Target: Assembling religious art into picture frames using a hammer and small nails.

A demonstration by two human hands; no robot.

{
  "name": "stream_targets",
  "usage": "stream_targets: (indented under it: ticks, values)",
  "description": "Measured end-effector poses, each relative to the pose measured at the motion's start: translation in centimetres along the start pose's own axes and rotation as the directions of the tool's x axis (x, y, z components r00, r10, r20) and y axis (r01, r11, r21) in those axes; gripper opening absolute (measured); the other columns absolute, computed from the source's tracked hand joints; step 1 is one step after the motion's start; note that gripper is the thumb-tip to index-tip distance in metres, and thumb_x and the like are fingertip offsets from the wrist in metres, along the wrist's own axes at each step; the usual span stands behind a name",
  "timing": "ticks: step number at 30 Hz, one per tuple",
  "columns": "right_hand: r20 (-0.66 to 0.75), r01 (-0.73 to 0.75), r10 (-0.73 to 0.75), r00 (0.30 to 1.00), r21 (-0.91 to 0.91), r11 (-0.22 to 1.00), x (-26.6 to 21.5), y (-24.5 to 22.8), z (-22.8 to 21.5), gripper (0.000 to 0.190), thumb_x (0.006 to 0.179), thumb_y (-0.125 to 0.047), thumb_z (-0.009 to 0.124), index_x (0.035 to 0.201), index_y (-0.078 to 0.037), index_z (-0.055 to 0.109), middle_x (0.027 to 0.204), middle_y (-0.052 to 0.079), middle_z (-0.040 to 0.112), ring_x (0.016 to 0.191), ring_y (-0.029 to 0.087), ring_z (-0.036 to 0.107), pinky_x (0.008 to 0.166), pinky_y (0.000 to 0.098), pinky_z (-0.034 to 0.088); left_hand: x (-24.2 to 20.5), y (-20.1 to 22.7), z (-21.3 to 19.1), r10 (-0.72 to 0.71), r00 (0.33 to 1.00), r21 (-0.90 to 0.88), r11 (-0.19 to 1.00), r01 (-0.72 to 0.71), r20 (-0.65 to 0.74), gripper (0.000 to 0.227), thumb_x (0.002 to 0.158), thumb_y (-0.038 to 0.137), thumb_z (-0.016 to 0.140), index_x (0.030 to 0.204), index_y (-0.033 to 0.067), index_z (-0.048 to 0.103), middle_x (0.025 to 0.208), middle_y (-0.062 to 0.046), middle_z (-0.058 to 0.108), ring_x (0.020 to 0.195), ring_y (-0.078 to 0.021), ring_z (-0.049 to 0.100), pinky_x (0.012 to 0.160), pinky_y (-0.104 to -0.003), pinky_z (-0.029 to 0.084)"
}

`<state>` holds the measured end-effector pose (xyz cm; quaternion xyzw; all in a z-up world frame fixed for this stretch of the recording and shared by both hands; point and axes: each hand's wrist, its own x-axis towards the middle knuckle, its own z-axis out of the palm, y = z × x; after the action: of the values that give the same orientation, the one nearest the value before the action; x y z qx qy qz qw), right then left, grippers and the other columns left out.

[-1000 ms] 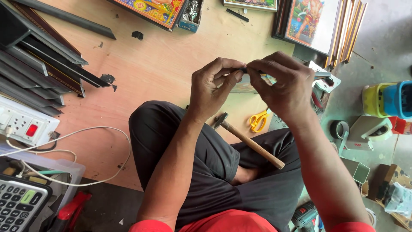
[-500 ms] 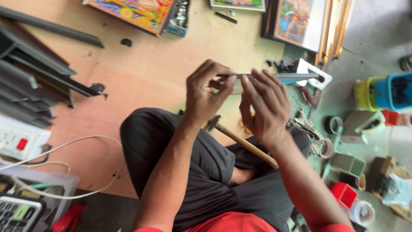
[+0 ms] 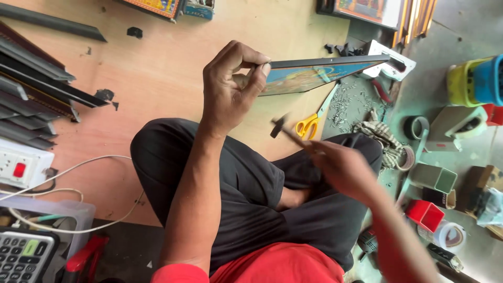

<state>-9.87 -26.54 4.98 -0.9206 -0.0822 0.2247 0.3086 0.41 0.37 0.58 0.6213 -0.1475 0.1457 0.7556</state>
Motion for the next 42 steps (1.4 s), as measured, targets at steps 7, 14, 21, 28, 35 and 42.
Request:
stream_targets:
  ticks: [7,14,21,28,35,42]
  values:
    - [-0.481,0.297,-0.159,0.862,0.227,0.927,-2.4,-3.3,-4.1,0.022,0.108,-0.01,0.052,0.126,-0.001,0.061,0.089,0.006,0.068,0.066,0.012,0.062,0.059,0.0246,0.048,-0.1,-0.4,0.2,-0.028,0.999,-0.046,0.999,0.029,0.018,0.004,0.104,-0.002,0.065,0.102,0.0016,0.065,0.103,-0.003,0.063,0.1,-0.0125,0.074,0.075,-0.028,0.064]
    - [-0.478,0.289,-0.558,0.679,-0.525,0.801,0.5,-7.0,-5.3,0.024,0.107,-0.002,0.065,0.131,-0.002,0.066,0.114,0.016,0.073,0.086,0.025,0.071,0.077,0.0334,0.056,-0.9,-0.5,0.2,-0.051,0.999,-0.031,0.998,0.051,0.002,0.004,0.103,-0.002,0.066,0.101,0.0015,0.065,0.101,-0.003,0.064,0.091,-0.01,0.071,0.071,-0.027,0.062]
    - [-0.394,0.072,-0.458,0.797,-0.691,0.72,1.1,-7.2,-5.8,0.027,0.094,-0.002,0.075,0.121,-0.005,0.077,0.082,0.012,0.067,0.066,0.025,0.063,0.059,0.0375,0.048,-0.9,-0.6,0.0,-0.051,0.999,-0.067,0.996,0.051,0.001,0.003,0.104,0.003,0.068,0.106,0.0025,0.066,0.102,-0.004,0.067,0.094,-0.0103,0.072,0.077,-0.028,0.063]
    - [-0.355,0.092,-0.568,0.743,-0.786,0.611,1.7,-9.9,-6.6,0.022,0.089,-0.001,0.067,0.109,-0.007,0.071,0.084,0.01,0.062,0.075,0.028,0.065,0.064,0.0371,0.05,-1.4,-2.3,-0.2,-0.118,0.992,-0.175,0.978,0.111,-0.033,0.018,0.101,0.013,0.074,0.113,0.0006,0.068,0.106,-0.006,0.076,0.096,-0.012,0.074,0.085,-0.03,0.064]
    - [-0.329,0.181,-0.551,0.767,-0.713,0.677,1.6,-10.5,-6.2,0.051,0.08,-0.003,0.07,0.13,-0.01,0.073,0.076,0.009,0.061,0.064,0.03,0.063,0.052,0.0385,0.045,-2.4,-3.3,-0.2,-0.164,0.984,-0.225,0.963,0.146,-0.063,0.016,0.102,0.005,0.073,0.115,-0.0024,0.067,0.104,-0.007,0.073,0.093,-0.0116,0.073,0.084,-0.028,0.064]
    - [-0.437,0.247,-0.464,0.77,-0.466,0.85,0.0,-0.8,1.7,0.035,0.088,-0.004,0.069,0.12,-0.017,0.064,0.089,0.006,0.061,0.078,0.027,0.063,0.066,0.039,0.051,-1.4,-4.6,-2.5,-0.135,0.887,-0.158,0.985,0.071,-0.442,0.022,0.108,0.015,0.069,0.121,-0.002,0.065,0.105,0.0,0.064,0.081,-0.0054,0.052,0.067,-0.022,0.042]
